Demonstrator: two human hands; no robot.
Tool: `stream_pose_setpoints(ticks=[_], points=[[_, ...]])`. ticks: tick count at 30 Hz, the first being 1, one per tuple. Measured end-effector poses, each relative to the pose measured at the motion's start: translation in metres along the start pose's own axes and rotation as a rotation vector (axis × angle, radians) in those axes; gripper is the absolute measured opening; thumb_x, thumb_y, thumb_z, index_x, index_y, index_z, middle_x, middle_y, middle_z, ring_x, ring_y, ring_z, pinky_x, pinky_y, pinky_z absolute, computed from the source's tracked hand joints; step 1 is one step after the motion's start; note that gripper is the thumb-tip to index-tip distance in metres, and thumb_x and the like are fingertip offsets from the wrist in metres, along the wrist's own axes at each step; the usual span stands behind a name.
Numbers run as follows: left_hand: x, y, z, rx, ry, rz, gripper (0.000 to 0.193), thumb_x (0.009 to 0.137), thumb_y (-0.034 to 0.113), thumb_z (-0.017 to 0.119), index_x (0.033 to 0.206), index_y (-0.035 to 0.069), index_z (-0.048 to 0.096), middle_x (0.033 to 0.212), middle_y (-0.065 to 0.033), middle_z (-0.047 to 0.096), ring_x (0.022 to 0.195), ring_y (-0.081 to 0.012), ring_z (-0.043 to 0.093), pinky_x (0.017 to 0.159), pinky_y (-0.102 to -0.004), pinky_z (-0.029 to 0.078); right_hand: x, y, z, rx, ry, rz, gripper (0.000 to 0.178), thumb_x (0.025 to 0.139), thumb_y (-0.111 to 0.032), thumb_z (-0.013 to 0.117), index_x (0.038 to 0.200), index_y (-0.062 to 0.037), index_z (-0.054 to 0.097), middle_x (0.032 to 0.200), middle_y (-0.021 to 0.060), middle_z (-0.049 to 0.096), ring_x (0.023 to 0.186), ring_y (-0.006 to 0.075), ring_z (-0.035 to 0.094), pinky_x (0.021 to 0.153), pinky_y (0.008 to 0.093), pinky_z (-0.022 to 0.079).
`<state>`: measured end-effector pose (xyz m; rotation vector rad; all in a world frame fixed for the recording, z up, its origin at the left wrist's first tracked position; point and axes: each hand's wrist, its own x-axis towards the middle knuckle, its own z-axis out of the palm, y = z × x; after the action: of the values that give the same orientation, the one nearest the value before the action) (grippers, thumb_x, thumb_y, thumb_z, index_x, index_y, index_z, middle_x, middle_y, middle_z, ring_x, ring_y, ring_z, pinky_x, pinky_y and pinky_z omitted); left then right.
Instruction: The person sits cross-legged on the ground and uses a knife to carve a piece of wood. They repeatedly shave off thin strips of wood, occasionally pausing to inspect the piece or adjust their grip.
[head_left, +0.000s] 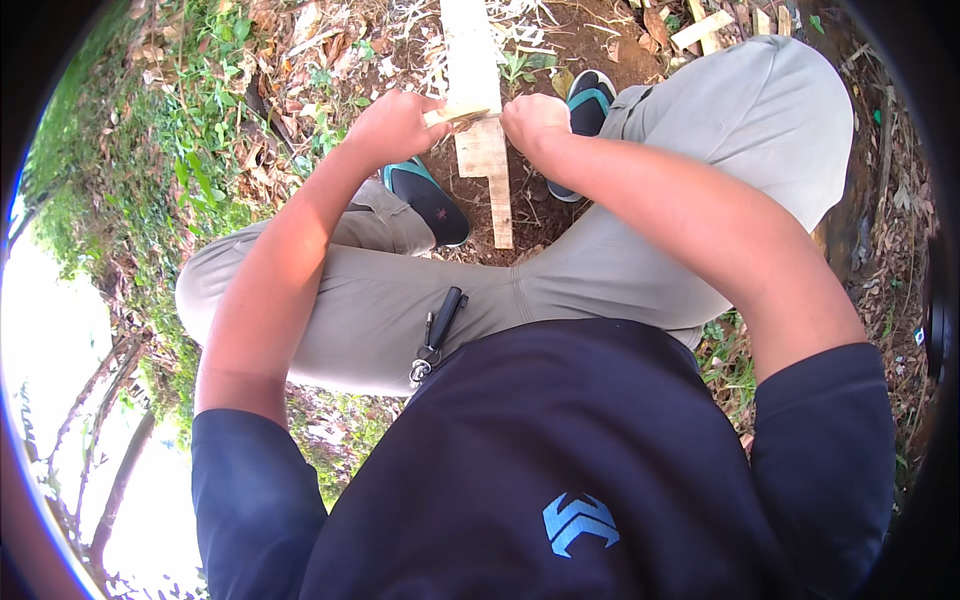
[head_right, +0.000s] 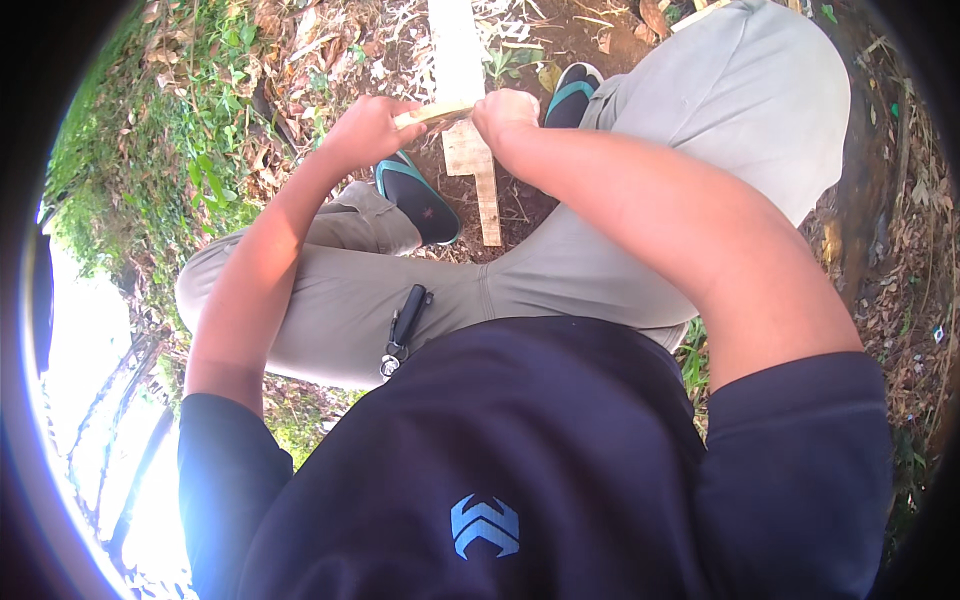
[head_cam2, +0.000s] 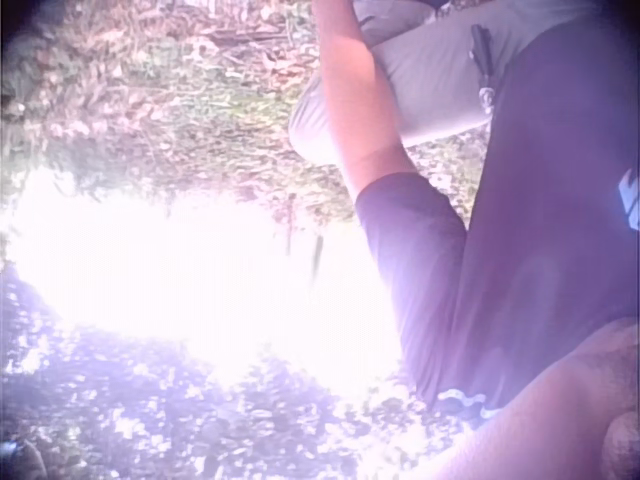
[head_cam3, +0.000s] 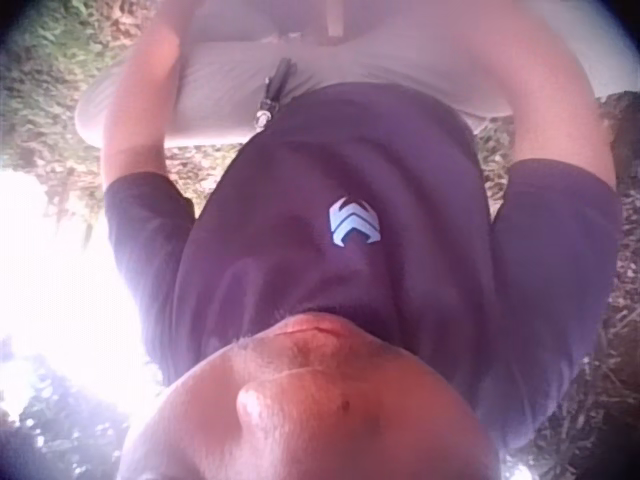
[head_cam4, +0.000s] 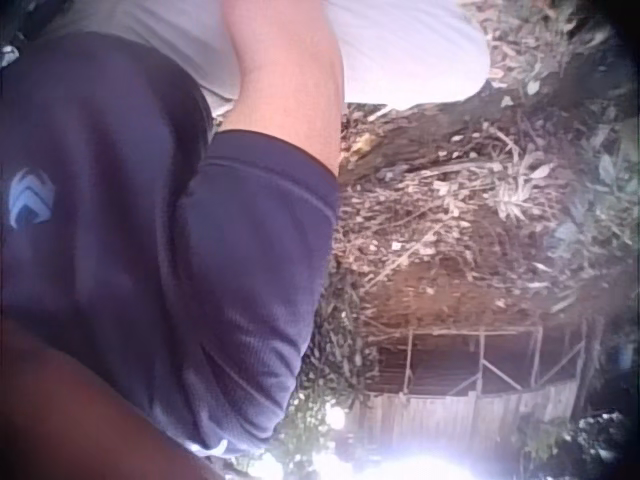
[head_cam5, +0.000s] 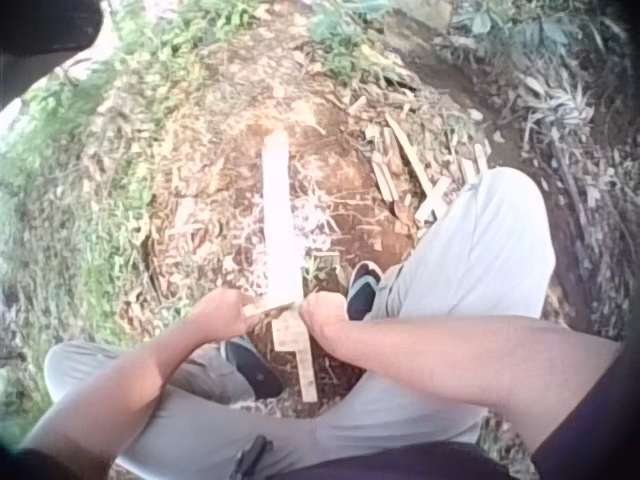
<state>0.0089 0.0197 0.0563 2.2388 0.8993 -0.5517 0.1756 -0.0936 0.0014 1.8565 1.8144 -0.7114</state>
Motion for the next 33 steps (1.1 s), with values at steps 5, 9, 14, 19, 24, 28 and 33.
stream_pose_setpoints(ticks=[5,9,14,19,24,28,33], points=[[0.0,0.001,0.004,-0.05,0.006,-0.024,0.044,0.083,0.037,0.067,0.115,0.007,0.069,0.079,-0.021,0.069,0.083,-0.0355,0.068,0.083,-0.0423,0.053,0.002,-0.002,0.012,-0.105,0.039,0.015,0.019,0.076,-0.008,0.07,0.094,-0.0107,0.074,0.09,0.0019,0.073,0.076,0.0194,0.071,0.041,0.0429,0.049],[-0.005,-0.001,0.001,-0.129,0.009,-0.045,0.047,0.082,0.038,0.069,0.116,0.007,0.068,0.081,-0.0222,0.069,0.081,-0.0343,0.068,0.081,-0.0415,0.052,0.008,-0.003,0.008,-0.161,0.072,0.017,0.017,0.073,-0.008,0.072,0.09,-0.0126,0.074,0.081,-0.0019,0.07,0.07,0.0167,0.069,0.038,0.0392,0.044],[0.004,-0.023,0.003,-0.178,-0.016,-0.013,0.043,0.084,0.033,0.071,0.117,0.005,0.068,0.066,-0.008,0.064,0.058,-0.0145,0.056,0.059,-0.0329,0.046,0.003,-0.017,0.018,-0.106,0.142,0.129,0.014,0.071,-0.008,0.072,0.084,-0.0137,0.074,0.076,-0.0032,0.068,0.068,0.0157,0.067,0.036,0.0368,0.039],[0.013,-0.038,-0.002,-0.19,-0.058,0.006,0.05,0.081,0.038,0.072,0.121,0.009,0.067,0.068,-0.0163,0.065,0.068,-0.0257,0.066,0.07,-0.0386,0.051,-0.005,-0.037,0.021,-0.149,0.18,0.3,0.015,0.078,-0.009,0.067,0.092,-0.0131,0.071,0.08,-0.0014,0.066,0.074,0.0184,0.066,0.036,0.037,0.039],[0.011,-0.038,-0.016,-0.369,-0.225,-0.152,0.054,0.082,0.037,0.074,0.129,0.016,0.062,0.056,-0.0024,0.054,0.046,-0.0089,0.049,0.042,-0.0288,0.038,0.001,-0.049,0.047,-0.116,0.209,0.445,0.022,0.08,-0.012,0.065,0.1,-0.0029,0.066,0.08,0.0086,0.064,0.058,0.0195,0.061,0.033,0.0414,0.038],[0.002,-0.048,-0.009,-0.377,-0.209,-0.174,0.05,0.084,0.038,0.073,0.129,0.019,0.062,0.06,-0.0028,0.056,0.047,-0.0095,0.051,0.04,-0.0282,0.038,0.0,-0.049,0.037,-0.053,0.095,0.387,0.019,0.08,-0.011,0.065,0.097,-0.0068,0.07,0.087,0.0045,0.069,0.063,0.019,0.065,0.037,0.0417,0.043],[-0.009,-0.036,-0.004,-0.239,-0.089,-0.151,0.045,0.085,0.039,0.07,0.123,0.016,0.066,0.075,-0.0051,0.066,0.064,-0.0157,0.062,0.056,-0.0331,0.05,-0.005,-0.017,-0.02,0.027,-0.159,0.067,0.021,0.083,-0.007,0.061,0.099,-0.0067,0.074,0.105,0.0096,0.072,0.095,0.022,0.071,0.07,0.0355,0.058]])
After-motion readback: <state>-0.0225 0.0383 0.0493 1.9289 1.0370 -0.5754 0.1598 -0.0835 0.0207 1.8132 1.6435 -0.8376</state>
